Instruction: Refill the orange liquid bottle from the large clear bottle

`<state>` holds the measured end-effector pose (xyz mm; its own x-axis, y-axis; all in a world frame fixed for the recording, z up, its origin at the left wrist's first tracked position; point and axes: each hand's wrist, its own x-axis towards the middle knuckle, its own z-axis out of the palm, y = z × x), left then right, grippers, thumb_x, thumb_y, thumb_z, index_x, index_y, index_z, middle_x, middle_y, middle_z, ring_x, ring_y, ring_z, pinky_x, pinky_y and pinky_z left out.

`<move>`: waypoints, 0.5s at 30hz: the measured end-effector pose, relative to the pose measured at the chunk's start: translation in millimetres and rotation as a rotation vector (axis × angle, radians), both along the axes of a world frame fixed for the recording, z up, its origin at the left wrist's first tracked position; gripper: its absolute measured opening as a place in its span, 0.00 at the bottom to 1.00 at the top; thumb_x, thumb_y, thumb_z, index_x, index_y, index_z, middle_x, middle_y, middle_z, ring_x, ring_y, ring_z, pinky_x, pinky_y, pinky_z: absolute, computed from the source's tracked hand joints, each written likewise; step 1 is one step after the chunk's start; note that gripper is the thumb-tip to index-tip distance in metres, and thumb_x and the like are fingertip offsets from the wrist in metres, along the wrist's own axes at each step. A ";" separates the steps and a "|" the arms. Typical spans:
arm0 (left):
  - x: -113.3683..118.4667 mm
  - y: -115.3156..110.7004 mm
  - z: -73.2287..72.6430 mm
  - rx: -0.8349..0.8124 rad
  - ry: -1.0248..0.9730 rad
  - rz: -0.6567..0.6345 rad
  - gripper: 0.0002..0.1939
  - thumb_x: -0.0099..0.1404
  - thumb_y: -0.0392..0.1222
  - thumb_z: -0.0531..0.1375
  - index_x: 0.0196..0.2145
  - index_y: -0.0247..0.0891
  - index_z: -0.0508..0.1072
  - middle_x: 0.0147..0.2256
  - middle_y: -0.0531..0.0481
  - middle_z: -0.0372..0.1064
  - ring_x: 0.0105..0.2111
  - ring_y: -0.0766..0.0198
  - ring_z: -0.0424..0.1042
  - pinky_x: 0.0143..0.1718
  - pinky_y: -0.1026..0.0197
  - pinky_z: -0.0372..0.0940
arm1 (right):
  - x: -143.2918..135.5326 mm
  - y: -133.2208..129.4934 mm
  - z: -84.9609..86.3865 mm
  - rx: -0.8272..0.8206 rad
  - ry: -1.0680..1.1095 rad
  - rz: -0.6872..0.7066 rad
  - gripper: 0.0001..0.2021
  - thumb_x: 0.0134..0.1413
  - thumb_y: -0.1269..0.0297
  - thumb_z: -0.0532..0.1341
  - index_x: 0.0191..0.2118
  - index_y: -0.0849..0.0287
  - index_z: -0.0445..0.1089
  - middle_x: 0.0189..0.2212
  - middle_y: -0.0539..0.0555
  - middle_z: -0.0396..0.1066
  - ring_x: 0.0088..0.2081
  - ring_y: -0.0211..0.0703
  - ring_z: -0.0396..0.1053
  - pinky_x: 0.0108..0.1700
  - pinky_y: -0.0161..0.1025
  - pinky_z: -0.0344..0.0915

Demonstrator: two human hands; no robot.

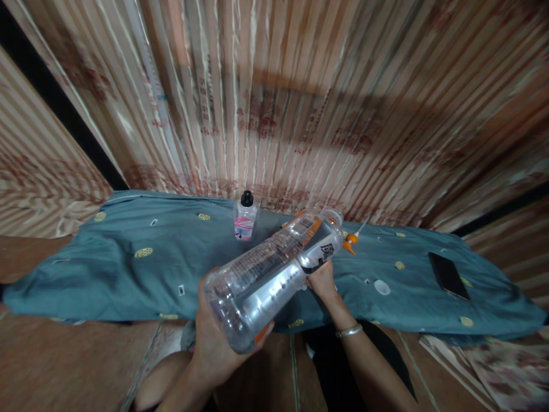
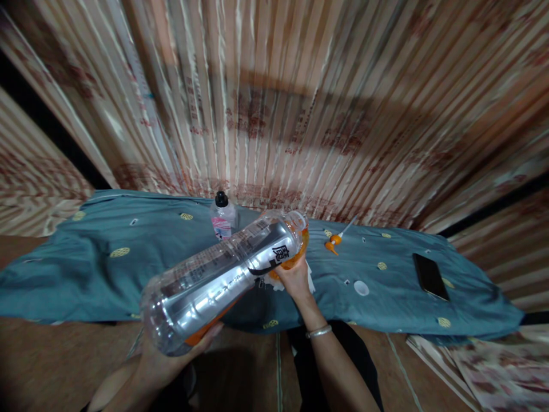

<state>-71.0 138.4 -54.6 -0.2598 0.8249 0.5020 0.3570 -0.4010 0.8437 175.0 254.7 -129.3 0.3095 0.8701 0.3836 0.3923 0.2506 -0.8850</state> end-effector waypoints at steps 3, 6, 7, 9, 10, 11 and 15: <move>-1.6 0.1 -1.9 -0.004 0.014 0.012 0.41 0.51 0.48 0.75 0.59 0.45 0.65 0.47 0.44 0.81 0.42 0.42 0.85 0.43 0.36 0.83 | -0.9 -0.4 1.7 0.000 0.016 0.010 0.34 0.42 0.45 0.75 0.54 0.58 0.73 0.48 0.63 0.83 0.53 0.63 0.80 0.59 0.58 0.75; -2.4 0.5 -2.0 -0.023 0.038 0.006 0.41 0.51 0.52 0.75 0.58 0.44 0.64 0.47 0.43 0.80 0.43 0.42 0.85 0.44 0.36 0.83 | -1.3 -0.6 2.0 -0.008 0.024 0.004 0.34 0.42 0.45 0.75 0.53 0.58 0.74 0.46 0.62 0.83 0.52 0.64 0.80 0.58 0.58 0.75; -2.2 0.5 -1.6 -0.034 0.032 0.009 0.40 0.50 0.52 0.75 0.58 0.45 0.65 0.47 0.44 0.80 0.44 0.42 0.84 0.45 0.36 0.82 | -1.3 -0.5 1.8 -0.010 0.026 0.002 0.34 0.42 0.45 0.75 0.53 0.58 0.74 0.45 0.62 0.84 0.51 0.64 0.80 0.58 0.59 0.75; -1.1 0.3 -0.7 -0.053 0.007 0.023 0.40 0.49 0.50 0.75 0.57 0.47 0.65 0.48 0.45 0.80 0.44 0.42 0.84 0.47 0.36 0.82 | -1.2 -0.4 1.4 -0.011 0.026 0.006 0.34 0.42 0.45 0.75 0.54 0.58 0.74 0.46 0.62 0.84 0.51 0.64 0.80 0.58 0.59 0.75; -0.7 0.1 -0.3 -0.055 -0.007 0.025 0.40 0.48 0.49 0.75 0.57 0.47 0.65 0.48 0.45 0.80 0.44 0.43 0.84 0.46 0.37 0.82 | -1.1 -0.4 1.3 -0.008 0.023 0.009 0.34 0.42 0.46 0.75 0.54 0.58 0.74 0.46 0.62 0.84 0.51 0.63 0.80 0.58 0.58 0.75; -0.4 -0.1 -0.2 -0.053 -0.013 0.019 0.40 0.48 0.48 0.75 0.57 0.47 0.65 0.47 0.46 0.81 0.42 0.43 0.85 0.45 0.38 0.83 | -1.0 -0.4 1.3 -0.004 0.019 0.012 0.34 0.42 0.46 0.75 0.54 0.58 0.74 0.47 0.62 0.83 0.51 0.63 0.80 0.58 0.58 0.75; -2.0 0.0 -1.0 -0.016 0.036 0.008 0.40 0.51 0.51 0.75 0.58 0.47 0.65 0.47 0.45 0.81 0.43 0.43 0.85 0.44 0.37 0.83 | -0.7 -0.6 1.6 -0.001 0.008 0.002 0.34 0.43 0.46 0.74 0.54 0.58 0.74 0.48 0.63 0.83 0.52 0.63 0.80 0.58 0.58 0.75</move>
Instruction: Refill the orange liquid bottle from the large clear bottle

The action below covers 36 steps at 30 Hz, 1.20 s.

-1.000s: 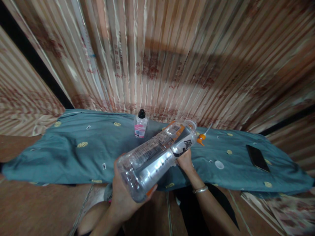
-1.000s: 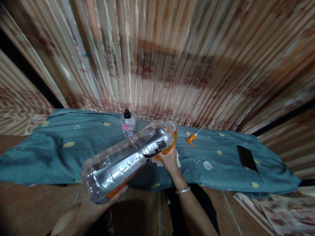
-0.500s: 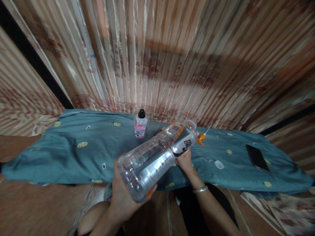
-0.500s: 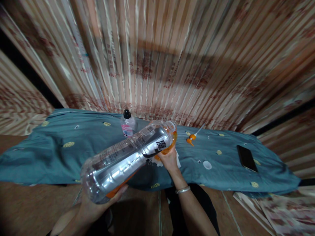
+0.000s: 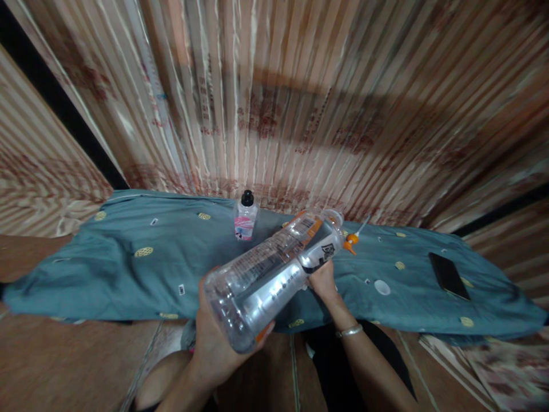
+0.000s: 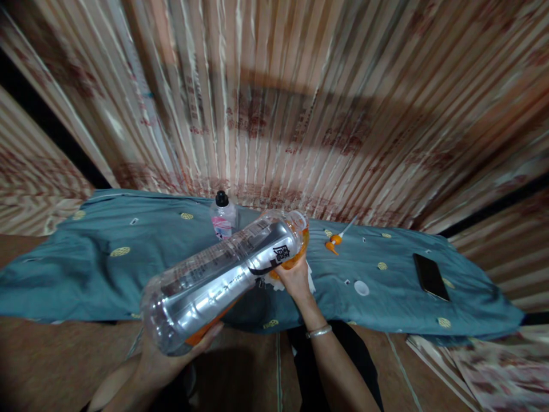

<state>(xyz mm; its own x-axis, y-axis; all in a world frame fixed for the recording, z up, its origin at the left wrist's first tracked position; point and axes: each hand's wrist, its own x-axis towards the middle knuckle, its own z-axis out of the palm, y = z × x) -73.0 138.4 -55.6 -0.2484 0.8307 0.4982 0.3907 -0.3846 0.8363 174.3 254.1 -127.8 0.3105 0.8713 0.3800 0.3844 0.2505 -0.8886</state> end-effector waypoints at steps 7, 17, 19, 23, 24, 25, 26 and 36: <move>0.9 -0.9 0.3 -0.041 -0.035 -0.006 0.40 0.50 0.50 0.75 0.57 0.53 0.65 0.49 0.47 0.80 0.44 0.41 0.84 0.47 0.33 0.82 | 0.6 0.2 -1.7 -0.025 0.034 0.009 0.34 0.41 0.46 0.75 0.53 0.58 0.74 0.46 0.62 0.83 0.52 0.65 0.80 0.58 0.59 0.75; -1.6 1.5 -0.2 0.011 -0.002 -0.006 0.39 0.54 0.53 0.74 0.59 0.47 0.65 0.49 0.42 0.80 0.45 0.40 0.84 0.45 0.33 0.82 | -0.1 0.9 -1.5 -0.030 0.068 -0.005 0.33 0.40 0.45 0.75 0.51 0.58 0.73 0.51 0.65 0.81 0.53 0.66 0.79 0.60 0.62 0.73; -2.0 1.2 -1.6 0.024 0.005 -0.003 0.35 0.54 0.55 0.74 0.55 0.47 0.67 0.49 0.43 0.80 0.45 0.40 0.84 0.45 0.32 0.82 | -0.5 1.3 -1.1 -0.025 0.071 0.008 0.33 0.40 0.44 0.75 0.50 0.59 0.74 0.50 0.65 0.81 0.53 0.65 0.79 0.60 0.61 0.73; -1.1 -0.1 -0.6 0.041 0.002 -0.015 0.35 0.53 0.54 0.75 0.54 0.46 0.67 0.48 0.42 0.81 0.42 0.41 0.85 0.42 0.36 0.83 | 0.0 1.7 -2.6 -0.005 0.057 0.007 0.34 0.41 0.44 0.75 0.51 0.58 0.74 0.50 0.65 0.82 0.52 0.64 0.79 0.59 0.59 0.74; -0.5 0.0 0.4 0.044 0.001 -0.022 0.34 0.54 0.53 0.74 0.54 0.45 0.67 0.47 0.42 0.81 0.42 0.42 0.85 0.42 0.37 0.84 | 0.4 1.8 -3.3 -0.002 0.050 0.003 0.34 0.41 0.44 0.75 0.52 0.58 0.74 0.49 0.64 0.82 0.52 0.64 0.79 0.59 0.59 0.74; 0.1 0.2 1.4 0.047 0.001 -0.029 0.33 0.54 0.52 0.74 0.52 0.45 0.67 0.47 0.43 0.81 0.42 0.42 0.85 0.42 0.37 0.84 | 0.9 1.8 -4.1 -0.001 0.042 -0.001 0.34 0.41 0.44 0.75 0.53 0.58 0.74 0.49 0.64 0.82 0.52 0.64 0.79 0.58 0.59 0.74; 0.6 0.6 2.3 0.049 0.001 -0.031 0.31 0.54 0.52 0.74 0.51 0.46 0.67 0.47 0.43 0.80 0.42 0.43 0.85 0.42 0.37 0.83 | 1.3 1.9 -4.8 -0.001 0.033 -0.002 0.35 0.41 0.45 0.75 0.53 0.58 0.74 0.48 0.64 0.82 0.51 0.64 0.80 0.58 0.59 0.75; -1.6 1.3 2.4 0.048 0.039 -0.019 0.37 0.53 0.49 0.75 0.56 0.46 0.66 0.48 0.43 0.80 0.43 0.43 0.85 0.44 0.37 0.83 | 2.8 2.2 -7.3 0.019 0.002 0.002 0.36 0.42 0.48 0.76 0.57 0.58 0.73 0.48 0.62 0.83 0.52 0.62 0.80 0.58 0.57 0.75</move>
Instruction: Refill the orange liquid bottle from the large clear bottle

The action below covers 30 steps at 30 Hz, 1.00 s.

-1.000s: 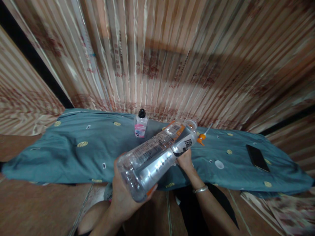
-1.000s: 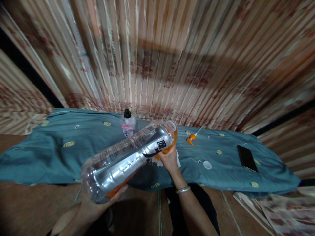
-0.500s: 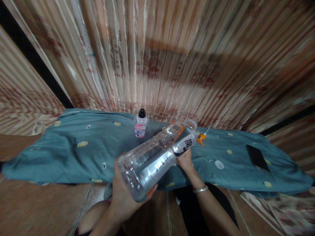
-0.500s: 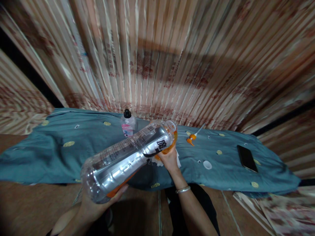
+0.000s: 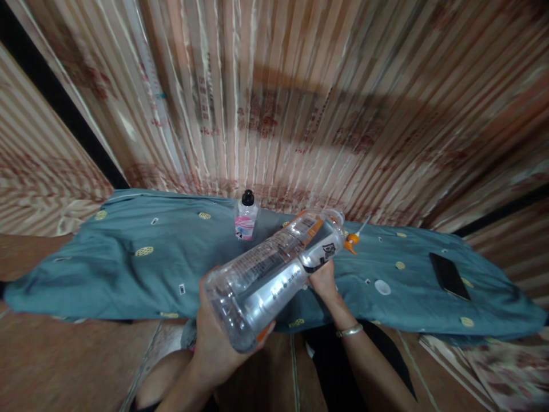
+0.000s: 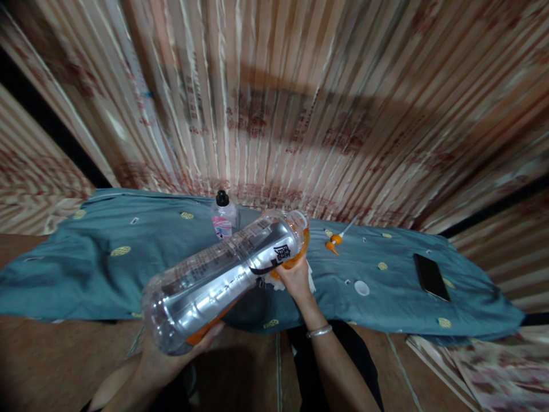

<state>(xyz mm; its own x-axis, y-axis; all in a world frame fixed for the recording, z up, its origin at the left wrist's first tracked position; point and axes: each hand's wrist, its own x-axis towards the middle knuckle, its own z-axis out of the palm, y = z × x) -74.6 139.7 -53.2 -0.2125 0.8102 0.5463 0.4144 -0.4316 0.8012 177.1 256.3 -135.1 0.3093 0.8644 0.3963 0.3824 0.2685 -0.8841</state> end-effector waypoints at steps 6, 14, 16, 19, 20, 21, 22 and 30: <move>1.8 1.1 -1.5 0.010 0.002 0.008 0.31 0.51 0.50 0.76 0.48 0.48 0.68 0.48 0.44 0.80 0.42 0.42 0.85 0.42 0.37 0.84 | 1.0 0.1 -1.1 -0.002 0.002 0.004 0.35 0.42 0.48 0.76 0.56 0.58 0.73 0.47 0.62 0.83 0.50 0.62 0.80 0.57 0.57 0.76; 1.1 -1.6 -3.4 -0.003 -0.020 0.007 0.41 0.52 0.48 0.75 0.61 0.48 0.65 0.50 0.44 0.79 0.45 0.41 0.84 0.45 0.35 0.83 | -0.8 -0.4 1.9 -0.018 0.011 0.008 0.35 0.42 0.48 0.76 0.56 0.58 0.74 0.48 0.62 0.83 0.51 0.63 0.80 0.58 0.57 0.76; 0.8 -1.9 -5.1 -0.015 -0.053 -0.006 0.41 0.52 0.46 0.75 0.61 0.50 0.65 0.50 0.46 0.80 0.43 0.43 0.85 0.44 0.37 0.84 | -1.2 -0.4 2.9 -0.019 0.006 0.002 0.35 0.42 0.48 0.75 0.56 0.59 0.74 0.48 0.63 0.83 0.52 0.64 0.80 0.58 0.58 0.76; 1.2 -1.8 -5.9 -0.023 -0.062 -0.014 0.38 0.51 0.45 0.76 0.58 0.50 0.67 0.49 0.47 0.80 0.43 0.43 0.85 0.43 0.38 0.84 | -1.5 -1.0 3.8 -0.020 0.006 -0.001 0.36 0.42 0.48 0.75 0.57 0.59 0.73 0.48 0.63 0.83 0.52 0.64 0.80 0.58 0.59 0.75; 1.4 -1.6 -5.4 -0.019 -0.055 -0.010 0.37 0.50 0.45 0.76 0.56 0.50 0.68 0.49 0.47 0.80 0.43 0.43 0.85 0.44 0.37 0.84 | -1.5 -1.3 4.1 -0.022 0.011 0.000 0.36 0.42 0.48 0.75 0.57 0.59 0.73 0.49 0.63 0.83 0.52 0.64 0.80 0.58 0.59 0.75; 1.6 -1.3 -4.7 -0.017 -0.050 -0.005 0.36 0.50 0.45 0.76 0.55 0.49 0.68 0.50 0.47 0.80 0.44 0.42 0.85 0.45 0.36 0.84 | -1.6 -1.5 4.3 -0.025 0.018 0.002 0.36 0.42 0.49 0.75 0.57 0.59 0.73 0.49 0.63 0.83 0.53 0.64 0.80 0.59 0.59 0.75; 1.7 -1.0 -3.8 -0.015 -0.045 -0.001 0.35 0.50 0.45 0.76 0.53 0.49 0.68 0.50 0.46 0.80 0.45 0.42 0.85 0.46 0.36 0.84 | -1.7 -1.7 4.5 -0.029 0.025 0.004 0.36 0.42 0.49 0.75 0.57 0.59 0.73 0.50 0.63 0.83 0.53 0.64 0.80 0.59 0.59 0.75; -1.8 -1.5 0.5 -0.089 -0.028 -0.056 0.36 0.49 0.42 0.76 0.53 0.50 0.66 0.49 0.48 0.80 0.44 0.43 0.85 0.46 0.38 0.84 | -2.4 -1.1 4.4 -0.053 0.026 0.004 0.33 0.41 0.49 0.75 0.53 0.59 0.74 0.49 0.64 0.83 0.52 0.64 0.80 0.58 0.58 0.75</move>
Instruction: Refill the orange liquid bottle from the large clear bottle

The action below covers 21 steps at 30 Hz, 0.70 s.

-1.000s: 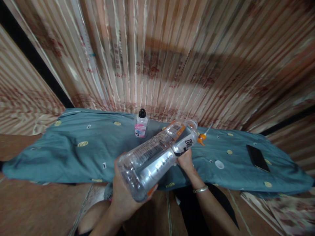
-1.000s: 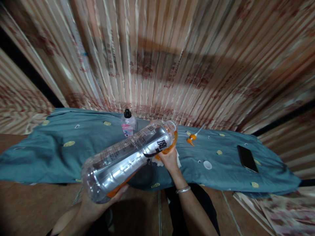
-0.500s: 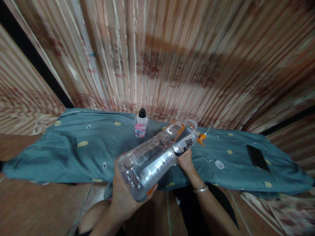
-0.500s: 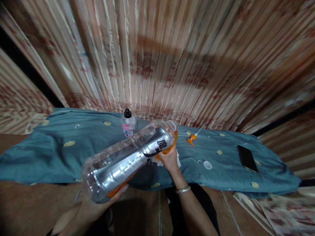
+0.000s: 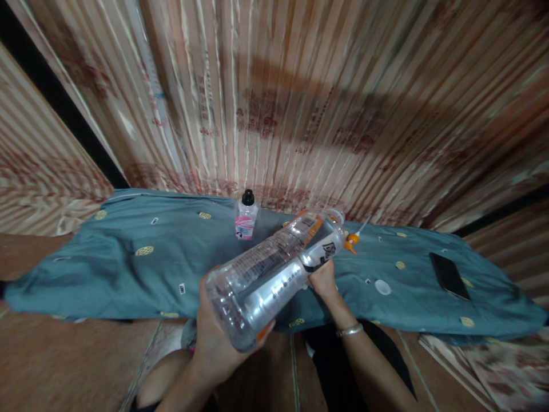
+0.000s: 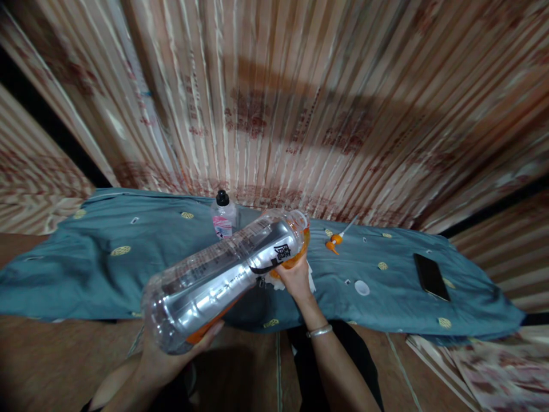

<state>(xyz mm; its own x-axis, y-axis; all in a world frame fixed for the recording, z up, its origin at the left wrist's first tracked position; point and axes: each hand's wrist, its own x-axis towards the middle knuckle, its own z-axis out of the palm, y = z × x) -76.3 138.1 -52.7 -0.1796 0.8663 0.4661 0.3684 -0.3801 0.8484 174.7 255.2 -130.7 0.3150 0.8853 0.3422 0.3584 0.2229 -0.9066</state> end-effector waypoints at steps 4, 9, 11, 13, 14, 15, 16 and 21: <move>2.8 -0.4 -2.6 0.032 -0.046 0.054 0.37 0.48 0.43 0.76 0.54 0.50 0.67 0.50 0.46 0.80 0.45 0.40 0.84 0.45 0.34 0.84 | 0.5 -0.6 -0.1 0.022 -0.019 -0.011 0.32 0.42 0.49 0.75 0.53 0.58 0.74 0.49 0.63 0.83 0.52 0.63 0.80 0.58 0.57 0.75; 4.6 -0.6 -5.4 0.048 -0.035 0.039 0.33 0.50 0.42 0.75 0.52 0.50 0.68 0.52 0.46 0.79 0.47 0.40 0.84 0.48 0.33 0.83 | 0.5 -1.0 0.5 0.038 -0.012 -0.003 0.32 0.42 0.49 0.75 0.53 0.58 0.74 0.48 0.63 0.83 0.51 0.62 0.80 0.58 0.57 0.75; 4.3 -0.6 -6.4 0.044 -0.038 0.038 0.32 0.50 0.42 0.75 0.50 0.50 0.68 0.51 0.47 0.79 0.46 0.40 0.84 0.47 0.34 0.83 | 0.4 -0.8 0.8 0.034 -0.006 -0.003 0.32 0.42 0.49 0.75 0.52 0.58 0.74 0.49 0.63 0.83 0.51 0.63 0.80 0.58 0.58 0.75; 4.1 -0.6 -6.8 0.048 -0.043 0.041 0.32 0.50 0.43 0.75 0.51 0.50 0.68 0.50 0.48 0.80 0.45 0.40 0.84 0.45 0.35 0.84 | 0.2 -0.8 1.1 0.026 -0.008 -0.007 0.32 0.41 0.48 0.75 0.52 0.57 0.74 0.49 0.63 0.82 0.51 0.63 0.80 0.58 0.58 0.75; 3.9 -0.6 -6.4 0.053 -0.043 0.043 0.32 0.51 0.44 0.74 0.51 0.50 0.67 0.50 0.48 0.80 0.44 0.40 0.85 0.44 0.35 0.84 | 0.1 -0.8 1.3 0.024 -0.010 -0.007 0.31 0.42 0.48 0.75 0.52 0.57 0.74 0.49 0.63 0.82 0.51 0.63 0.80 0.57 0.57 0.75; 3.6 -0.7 -5.5 0.059 -0.038 0.044 0.31 0.52 0.45 0.74 0.51 0.49 0.67 0.50 0.49 0.80 0.44 0.41 0.85 0.44 0.35 0.84 | 0.1 -0.8 1.5 0.022 -0.013 -0.005 0.31 0.42 0.48 0.75 0.52 0.57 0.74 0.49 0.63 0.82 0.51 0.63 0.80 0.57 0.56 0.75; 3.2 -0.8 -4.1 0.060 -0.032 0.044 0.30 0.53 0.45 0.73 0.51 0.49 0.67 0.50 0.49 0.80 0.44 0.41 0.85 0.44 0.36 0.84 | 0.0 -0.8 1.6 0.020 -0.015 -0.002 0.32 0.42 0.48 0.75 0.53 0.57 0.74 0.49 0.63 0.83 0.51 0.63 0.80 0.57 0.56 0.76; 0.6 -2.1 6.1 0.004 -0.001 -0.003 0.24 0.56 0.42 0.71 0.46 0.48 0.65 0.50 0.50 0.79 0.46 0.46 0.84 0.47 0.42 0.84 | 0.4 -0.9 0.8 0.022 -0.010 -0.007 0.32 0.42 0.48 0.75 0.53 0.57 0.73 0.49 0.62 0.83 0.51 0.61 0.81 0.56 0.56 0.76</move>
